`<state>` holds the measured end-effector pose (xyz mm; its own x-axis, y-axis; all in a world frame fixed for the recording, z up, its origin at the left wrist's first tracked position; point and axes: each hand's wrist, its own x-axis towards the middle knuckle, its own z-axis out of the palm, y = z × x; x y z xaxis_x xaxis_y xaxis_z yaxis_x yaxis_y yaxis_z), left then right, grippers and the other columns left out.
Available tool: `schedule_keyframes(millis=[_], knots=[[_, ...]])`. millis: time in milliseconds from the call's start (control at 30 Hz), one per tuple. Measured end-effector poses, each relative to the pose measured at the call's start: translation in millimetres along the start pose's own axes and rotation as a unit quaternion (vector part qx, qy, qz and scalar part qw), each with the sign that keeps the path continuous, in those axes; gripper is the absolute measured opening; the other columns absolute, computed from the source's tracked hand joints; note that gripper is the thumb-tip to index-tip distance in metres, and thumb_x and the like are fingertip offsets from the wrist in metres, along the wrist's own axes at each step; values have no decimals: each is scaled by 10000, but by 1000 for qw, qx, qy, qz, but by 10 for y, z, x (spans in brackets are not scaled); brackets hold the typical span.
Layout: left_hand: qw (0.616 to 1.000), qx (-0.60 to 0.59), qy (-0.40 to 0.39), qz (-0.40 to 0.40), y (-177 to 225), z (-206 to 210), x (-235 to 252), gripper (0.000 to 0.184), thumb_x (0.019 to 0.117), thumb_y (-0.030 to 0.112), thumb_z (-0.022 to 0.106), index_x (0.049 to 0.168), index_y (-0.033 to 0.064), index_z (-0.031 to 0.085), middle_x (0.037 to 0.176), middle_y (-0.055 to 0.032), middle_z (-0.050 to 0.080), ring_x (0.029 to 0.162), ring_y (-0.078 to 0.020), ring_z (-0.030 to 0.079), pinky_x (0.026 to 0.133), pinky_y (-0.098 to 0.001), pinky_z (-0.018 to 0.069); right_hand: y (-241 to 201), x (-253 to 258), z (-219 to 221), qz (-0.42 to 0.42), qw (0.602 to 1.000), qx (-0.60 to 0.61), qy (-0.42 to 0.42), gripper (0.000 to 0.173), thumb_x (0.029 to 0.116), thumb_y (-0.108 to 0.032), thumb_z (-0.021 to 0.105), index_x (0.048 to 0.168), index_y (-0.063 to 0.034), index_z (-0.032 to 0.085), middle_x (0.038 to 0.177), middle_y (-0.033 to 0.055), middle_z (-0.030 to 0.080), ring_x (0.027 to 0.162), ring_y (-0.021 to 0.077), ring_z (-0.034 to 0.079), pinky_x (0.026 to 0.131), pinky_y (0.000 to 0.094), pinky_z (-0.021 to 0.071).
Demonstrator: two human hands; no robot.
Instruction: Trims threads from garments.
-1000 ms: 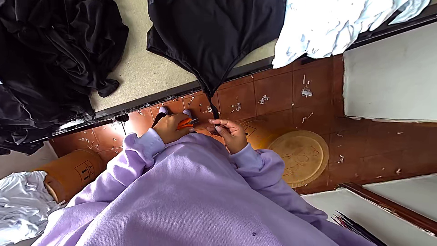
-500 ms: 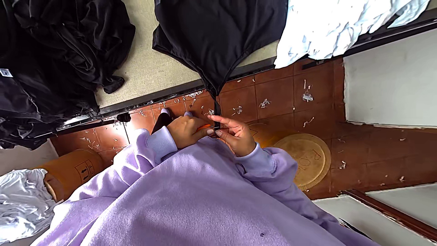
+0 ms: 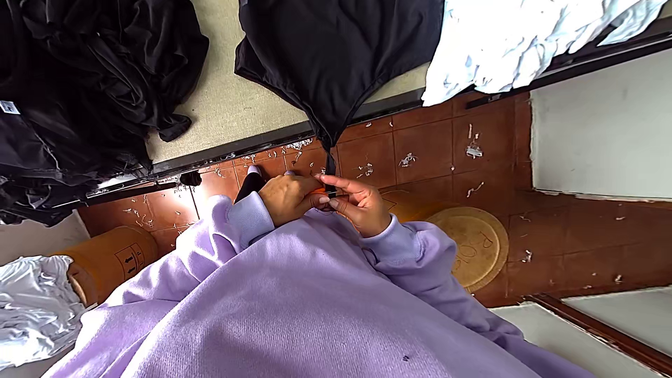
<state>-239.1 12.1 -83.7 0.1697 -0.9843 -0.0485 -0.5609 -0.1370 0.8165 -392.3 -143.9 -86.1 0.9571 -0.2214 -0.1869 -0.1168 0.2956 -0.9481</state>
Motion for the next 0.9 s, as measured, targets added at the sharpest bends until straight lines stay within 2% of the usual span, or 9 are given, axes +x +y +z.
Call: schedule_keyframes(millis=[200, 300, 400, 500, 533, 667, 767, 833, 900], knots=[[1000, 2, -13, -9, -41, 9, -16, 389, 1040, 347, 537, 901, 23, 702, 768, -123, 684, 728, -288, 698, 630, -518, 544, 38, 25, -3, 21, 999, 11, -26, 466, 891, 135, 563, 1355, 98, 560, 1258, 108, 696, 948, 86, 730, 851, 261, 619], [993, 5, -89, -78, -51, -117, -74, 378, 1038, 349, 552, 972, 17, 721, 829, -147, 705, 792, -325, 707, 696, -570, 550, 130, 27, -83, 54, 986, -152, -38, 366, 921, 112, 549, 1273, 80, 641, 1232, 154, 702, 943, 118, 736, 870, 283, 613], [982, 26, -124, -142, -131, -200, -178, 395, 1044, 370, 546, 1045, 20, 730, 926, -175, 730, 884, -364, 721, 770, -613, 547, 243, 75, -243, 172, 880, -423, -134, 356, 947, 120, 538, 1231, 10, 721, 1291, 219, 683, 1153, 380, 681, 1012, 569, 500], [981, 28, -108, -162, -177, -216, -258, 397, 1051, 365, 539, 1092, 16, 723, 966, -186, 735, 902, -376, 722, 783, -618, 546, 417, 211, -367, 314, 738, -547, -242, 391, 952, 66, 549, 1301, -42, 687, 1339, 239, 642, 1244, 460, 595, 1029, 654, 434], [982, 26, -96, -162, -189, -214, -275, 404, 1049, 370, 540, 1095, 12, 720, 963, -185, 733, 890, -371, 723, 776, -611, 552, 500, 247, -426, 307, 742, -550, -228, 347, 979, 11, 550, 1294, -34, 689, 1357, 256, 625, 1276, 466, 573, 1057, 649, 422], [988, 14, -22, -149, -220, -189, -317, 426, 971, 386, 644, 1096, -16, 705, 941, -181, 728, 855, -340, 721, 757, -575, 568, 594, 552, -429, 169, 930, -321, 57, 418, 996, -77, 609, 1369, 103, 554, 1440, 277, 551, 1364, 375, 525, 1142, 498, 419], [990, 10, 34, -136, -236, -174, -325, 332, 874, 262, 749, 1010, -33, 679, 857, -180, 703, 770, -329, 701, 685, -541, 562, 613, 857, -333, 106, 971, -149, 157, 520, 930, -2, 628, 1404, 94, 436, 1448, 237, 519, 1356, 223, 511, 1105, 349, 446], [990, 11, 54, -131, -248, -183, -328, 219, 858, 146, 727, 978, -32, 683, 839, -180, 703, 760, -333, 702, 675, -536, 563, 683, 961, -275, 81, 982, -74, 156, 436, 904, 70, 613, 1314, 93, 464, 1234, 141, 610, 1137, 94, 597, 981, 252, 506], [990, 10, 69, -126, -253, -203, -327, 174, 855, 106, 706, 964, -28, 686, 829, -171, 700, 746, -316, 696, 667, -517, 562, 684, 945, -233, 92, 987, -29, 129, 353, 918, 98, 576, 1261, 64, 495, 1122, 88, 672, 1028, 85, 666, 924, 260, 553]])
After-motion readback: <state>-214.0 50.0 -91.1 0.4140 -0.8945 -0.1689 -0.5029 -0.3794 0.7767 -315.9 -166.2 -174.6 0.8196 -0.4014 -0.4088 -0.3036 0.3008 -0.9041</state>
